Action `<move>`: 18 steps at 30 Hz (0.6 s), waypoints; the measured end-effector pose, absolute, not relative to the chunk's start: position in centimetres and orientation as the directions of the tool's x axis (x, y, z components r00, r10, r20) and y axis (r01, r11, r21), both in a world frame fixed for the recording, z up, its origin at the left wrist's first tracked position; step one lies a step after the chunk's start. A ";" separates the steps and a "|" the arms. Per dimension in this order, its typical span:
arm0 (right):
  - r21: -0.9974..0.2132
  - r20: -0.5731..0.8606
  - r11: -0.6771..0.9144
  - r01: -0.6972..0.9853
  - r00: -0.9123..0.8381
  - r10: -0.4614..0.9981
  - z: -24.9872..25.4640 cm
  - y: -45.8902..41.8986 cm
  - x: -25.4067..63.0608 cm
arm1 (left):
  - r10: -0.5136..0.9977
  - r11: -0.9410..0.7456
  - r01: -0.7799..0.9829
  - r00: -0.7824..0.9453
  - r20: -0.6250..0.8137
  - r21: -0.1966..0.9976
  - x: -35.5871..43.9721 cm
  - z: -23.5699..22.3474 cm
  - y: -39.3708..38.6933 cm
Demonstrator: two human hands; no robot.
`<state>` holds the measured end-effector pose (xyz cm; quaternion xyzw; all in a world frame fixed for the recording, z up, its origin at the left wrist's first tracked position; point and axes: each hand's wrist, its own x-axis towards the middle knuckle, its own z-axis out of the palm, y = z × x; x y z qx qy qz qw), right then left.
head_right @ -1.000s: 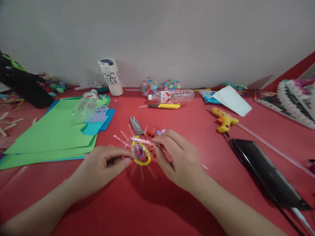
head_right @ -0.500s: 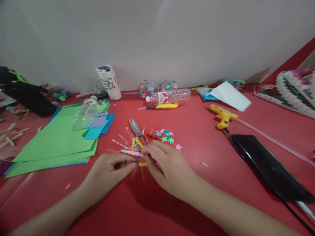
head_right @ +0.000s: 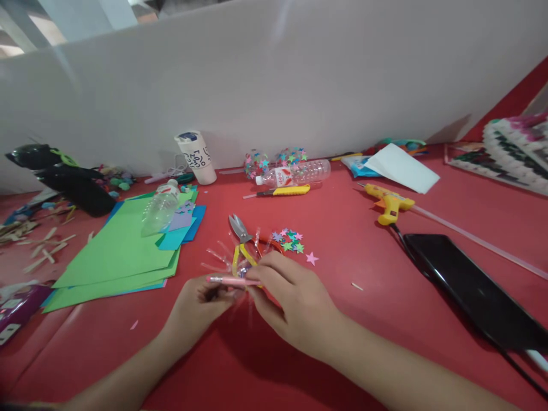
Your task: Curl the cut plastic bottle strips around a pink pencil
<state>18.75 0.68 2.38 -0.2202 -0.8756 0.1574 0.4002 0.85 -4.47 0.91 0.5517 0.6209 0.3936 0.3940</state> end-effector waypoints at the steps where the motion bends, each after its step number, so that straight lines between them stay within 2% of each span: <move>1: -0.448 0.658 0.858 0.250 -0.558 0.506 2.6 0.7 18.9 | 0.997 0.059 0.391 -0.069 -0.034 0.918 0.8 0.9 -4.4; 5: -0.420 0.746 0.880 0.222 -0.468 0.474 3.3 0.1 19.4 | 0.999 -0.009 0.482 -0.040 0.032 0.876 0.7 1.3 -4.3; 9: -0.373 0.678 0.909 0.185 -0.615 0.403 2.8 -0.7 19.3 | 0.996 -0.093 0.489 0.052 0.077 0.867 0.5 1.4 -4.5; 11: -0.443 0.592 0.871 0.212 -0.660 0.462 2.2 -0.6 18.9 | 0.993 -0.119 0.477 0.078 0.093 0.871 0.5 1.2 -4.6; 14: -0.586 0.497 0.754 0.297 -0.603 0.624 1.9 -0.1 18.6 | 0.996 -0.083 0.487 0.025 0.081 0.869 0.6 1.0 -4.6; 18: -0.643 0.454 0.716 0.272 -0.618 0.642 2.2 0.5 18.7 | 0.998 -0.027 0.447 -0.034 0.047 0.894 0.7 0.9 -4.4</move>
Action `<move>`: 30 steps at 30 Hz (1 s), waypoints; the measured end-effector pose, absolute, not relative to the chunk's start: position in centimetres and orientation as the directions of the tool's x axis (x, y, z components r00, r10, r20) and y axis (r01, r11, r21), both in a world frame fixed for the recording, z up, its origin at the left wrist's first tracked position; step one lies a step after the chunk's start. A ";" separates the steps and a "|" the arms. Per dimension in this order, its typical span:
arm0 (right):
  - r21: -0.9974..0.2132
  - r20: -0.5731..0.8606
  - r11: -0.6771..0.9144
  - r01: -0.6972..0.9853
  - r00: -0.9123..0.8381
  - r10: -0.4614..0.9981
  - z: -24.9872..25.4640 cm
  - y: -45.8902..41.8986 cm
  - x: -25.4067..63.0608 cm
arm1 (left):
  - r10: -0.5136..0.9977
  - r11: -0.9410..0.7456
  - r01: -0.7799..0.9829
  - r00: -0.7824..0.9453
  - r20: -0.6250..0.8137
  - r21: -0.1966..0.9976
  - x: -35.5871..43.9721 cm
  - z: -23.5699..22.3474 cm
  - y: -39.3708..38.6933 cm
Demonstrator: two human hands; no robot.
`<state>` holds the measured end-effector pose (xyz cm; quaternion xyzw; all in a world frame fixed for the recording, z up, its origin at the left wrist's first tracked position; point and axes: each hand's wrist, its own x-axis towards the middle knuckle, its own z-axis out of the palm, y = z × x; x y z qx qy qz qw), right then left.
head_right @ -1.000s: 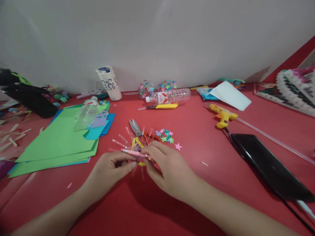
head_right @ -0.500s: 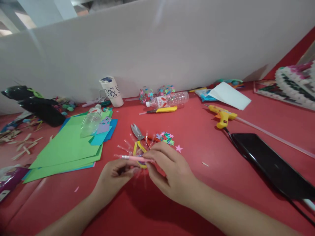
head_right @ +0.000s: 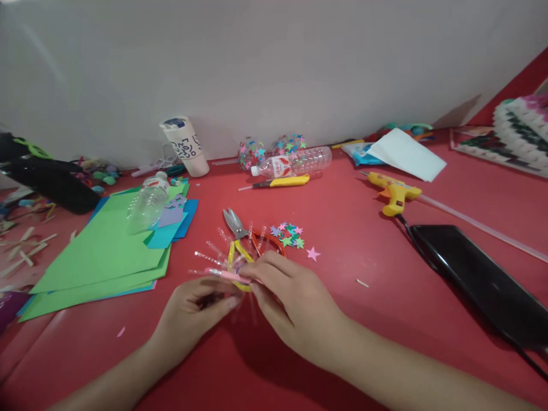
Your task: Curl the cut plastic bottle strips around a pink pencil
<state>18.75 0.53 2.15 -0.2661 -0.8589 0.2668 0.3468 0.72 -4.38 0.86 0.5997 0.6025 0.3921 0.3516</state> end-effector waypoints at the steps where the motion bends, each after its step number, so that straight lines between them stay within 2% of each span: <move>1: -0.647 0.452 0.716 0.262 -0.626 0.636 2.2 0.5 18.8 | 0.999 -0.018 0.431 -0.032 0.035 0.902 0.7 0.8 -4.4; 8: -0.614 0.446 0.746 0.258 -0.667 0.597 2.2 0.2 18.9 | 1.000 0.008 0.360 -0.010 -0.004 0.933 0.7 1.0 -4.4; 15: -0.475 0.522 0.827 0.300 -0.660 0.540 1.8 0.2 18.8 | 0.999 -0.033 0.375 0.037 0.021 0.927 1.0 1.5 -4.2; 18: -0.426 0.534 0.846 0.321 -0.666 0.521 2.0 0.0 18.9 | 0.996 -0.089 0.436 0.029 0.085 0.896 0.8 1.6 -4.4; 20: -0.361 0.549 0.869 0.339 -0.675 0.492 2.1 -0.1 19.0 | 0.981 -0.161 0.521 -0.010 0.195 0.838 0.3 1.8 -4.9; 23: -0.243 0.562 0.906 0.346 -0.711 0.422 2.2 -0.4 19.0 | 0.881 -0.286 0.651 -0.109 0.460 0.703 -0.8 2.4 -6.1; 25: -0.204 0.543 0.918 0.341 -0.741 0.396 2.1 -0.6 18.9 | 0.761 -0.456 0.694 -0.022 0.649 0.557 -1.3 2.8 -6.8; 28: -0.212 0.499 0.920 0.329 -0.773 0.392 1.8 -0.9 18.8 | 0.697 -0.572 0.745 0.219 0.683 0.343 -1.3 3.2 -7.0; 30: -0.272 0.483 0.903 0.333 -0.764 0.427 1.7 -1.0 18.7 | 0.685 -0.601 0.758 0.328 0.650 0.252 -0.9 3.1 -6.6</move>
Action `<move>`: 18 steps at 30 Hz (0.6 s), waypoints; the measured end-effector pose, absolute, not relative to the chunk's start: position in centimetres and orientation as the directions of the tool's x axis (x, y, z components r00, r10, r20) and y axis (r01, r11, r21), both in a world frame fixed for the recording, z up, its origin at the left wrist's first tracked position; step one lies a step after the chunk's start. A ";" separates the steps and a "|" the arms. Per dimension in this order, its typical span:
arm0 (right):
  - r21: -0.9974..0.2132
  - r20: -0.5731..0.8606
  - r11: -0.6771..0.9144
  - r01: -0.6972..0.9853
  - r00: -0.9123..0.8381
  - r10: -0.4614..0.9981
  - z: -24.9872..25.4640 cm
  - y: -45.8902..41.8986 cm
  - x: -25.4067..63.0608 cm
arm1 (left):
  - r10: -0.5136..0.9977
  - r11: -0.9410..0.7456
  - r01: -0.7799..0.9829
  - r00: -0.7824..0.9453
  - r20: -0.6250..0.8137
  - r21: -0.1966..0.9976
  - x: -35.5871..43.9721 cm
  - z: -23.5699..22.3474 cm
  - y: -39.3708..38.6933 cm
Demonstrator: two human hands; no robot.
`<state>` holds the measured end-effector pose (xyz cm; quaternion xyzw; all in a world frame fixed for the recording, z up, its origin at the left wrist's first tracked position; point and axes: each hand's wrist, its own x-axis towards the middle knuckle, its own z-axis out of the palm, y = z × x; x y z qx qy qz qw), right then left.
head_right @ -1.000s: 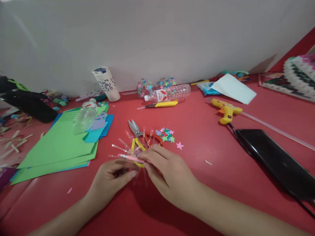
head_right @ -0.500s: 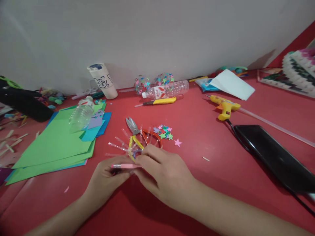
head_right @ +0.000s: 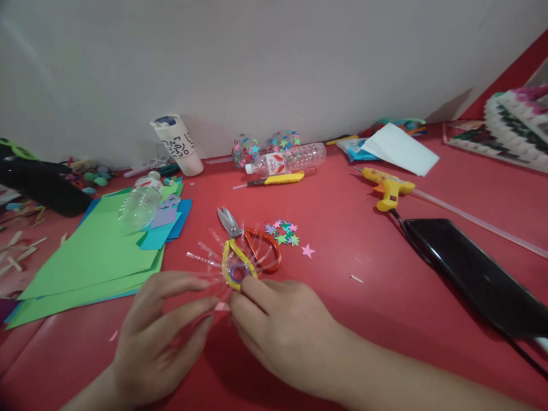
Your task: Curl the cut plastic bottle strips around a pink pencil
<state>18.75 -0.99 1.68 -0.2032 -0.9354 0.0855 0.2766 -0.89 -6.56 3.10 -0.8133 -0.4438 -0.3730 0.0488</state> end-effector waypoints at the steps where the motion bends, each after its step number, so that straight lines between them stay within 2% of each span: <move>1: -0.323 0.469 0.884 0.338 -0.754 0.459 1.6 -1.0 18.7 | 0.686 -0.618 0.750 0.366 0.629 0.236 -0.7 3.0 -6.3; 5: -0.562 0.358 0.754 0.340 -0.721 0.593 1.7 -0.8 18.5 | 0.726 -0.626 0.722 0.402 0.558 0.295 -0.2 2.2 -5.5; 8: -0.676 0.239 0.641 0.362 -0.715 0.656 2.2 -0.5 18.4 | 0.765 -0.601 0.715 0.385 0.516 0.357 -0.2 1.7 -5.3; 13: -0.779 0.117 0.489 0.394 -0.674 0.729 2.8 -0.2 18.2 | 0.808 -0.563 0.698 0.351 0.473 0.444 -0.1 1.4 -5.3; 18: -0.853 0.052 0.380 0.359 -0.665 0.745 2.7 0.1 17.8 | 0.821 -0.532 0.720 0.312 0.477 0.446 0.1 1.2 -5.5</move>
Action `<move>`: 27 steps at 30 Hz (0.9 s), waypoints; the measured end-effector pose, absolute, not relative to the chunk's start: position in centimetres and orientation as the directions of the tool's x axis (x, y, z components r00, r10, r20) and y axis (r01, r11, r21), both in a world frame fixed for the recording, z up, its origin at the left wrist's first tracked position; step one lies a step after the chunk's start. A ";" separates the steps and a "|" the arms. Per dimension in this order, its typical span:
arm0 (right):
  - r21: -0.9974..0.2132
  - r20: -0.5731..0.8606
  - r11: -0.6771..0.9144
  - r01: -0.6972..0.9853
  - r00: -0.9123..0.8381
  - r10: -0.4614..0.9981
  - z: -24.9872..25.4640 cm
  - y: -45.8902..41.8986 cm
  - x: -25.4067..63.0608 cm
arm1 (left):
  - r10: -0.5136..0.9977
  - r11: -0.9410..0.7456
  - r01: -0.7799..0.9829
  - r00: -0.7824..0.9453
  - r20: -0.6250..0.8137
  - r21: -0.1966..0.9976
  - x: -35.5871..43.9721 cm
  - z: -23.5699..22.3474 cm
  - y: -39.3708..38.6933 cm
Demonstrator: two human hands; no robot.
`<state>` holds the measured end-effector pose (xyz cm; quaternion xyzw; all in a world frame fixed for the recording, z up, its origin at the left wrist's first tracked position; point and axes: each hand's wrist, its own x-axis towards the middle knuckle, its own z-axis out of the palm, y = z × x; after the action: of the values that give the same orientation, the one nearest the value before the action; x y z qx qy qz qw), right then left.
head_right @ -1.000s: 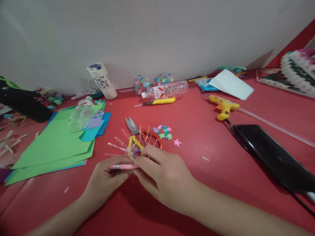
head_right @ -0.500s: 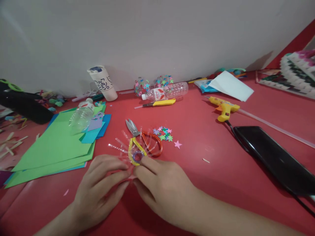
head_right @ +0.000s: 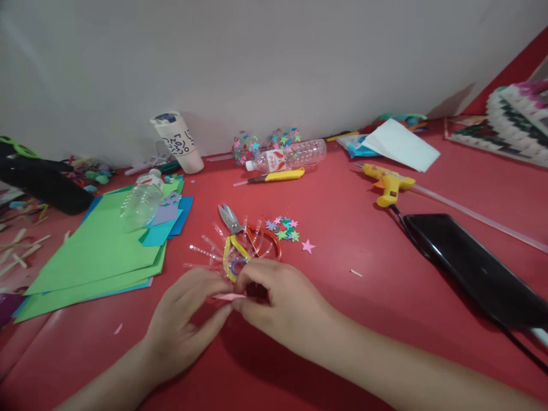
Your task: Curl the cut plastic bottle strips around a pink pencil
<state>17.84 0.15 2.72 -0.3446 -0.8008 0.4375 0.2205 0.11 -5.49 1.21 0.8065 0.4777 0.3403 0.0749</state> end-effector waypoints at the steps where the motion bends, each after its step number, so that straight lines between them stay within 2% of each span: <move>1: -0.867 0.042 0.358 0.347 -0.664 0.746 2.7 0.2 17.8 | 0.820 -0.533 0.721 0.310 0.481 0.444 0.1 1.2 -5.5; 5: -0.884 0.026 0.322 0.338 -0.652 0.757 2.6 0.3 17.7 | 0.831 -0.519 0.723 0.301 0.469 0.456 0.3 1.0 -5.5; 10: -0.866 0.050 0.355 0.353 -0.645 0.763 2.4 0.4 17.8 | 0.854 -0.474 0.752 0.265 0.448 0.458 0.5 0.7 -5.3; 20: -0.872 0.044 0.335 0.356 -0.626 0.779 2.9 0.1 17.9 | 0.831 -0.495 0.748 0.260 0.492 0.441 0.5 0.9 -5.2; 23: -0.834 0.096 0.407 0.373 -0.628 0.772 2.6 0.0 17.9 | 0.831 -0.502 0.739 0.268 0.487 0.450 0.6 0.8 -5.2; 27: -0.741 0.248 0.574 0.347 -0.654 0.715 2.0 -0.2 18.2 | 0.834 -0.503 0.730 0.270 0.481 0.463 0.7 0.9 -5.4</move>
<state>18.17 -0.16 1.98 -0.3142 -0.8444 0.3377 0.2722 0.65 -5.41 0.85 0.7934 0.4927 0.3496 0.0745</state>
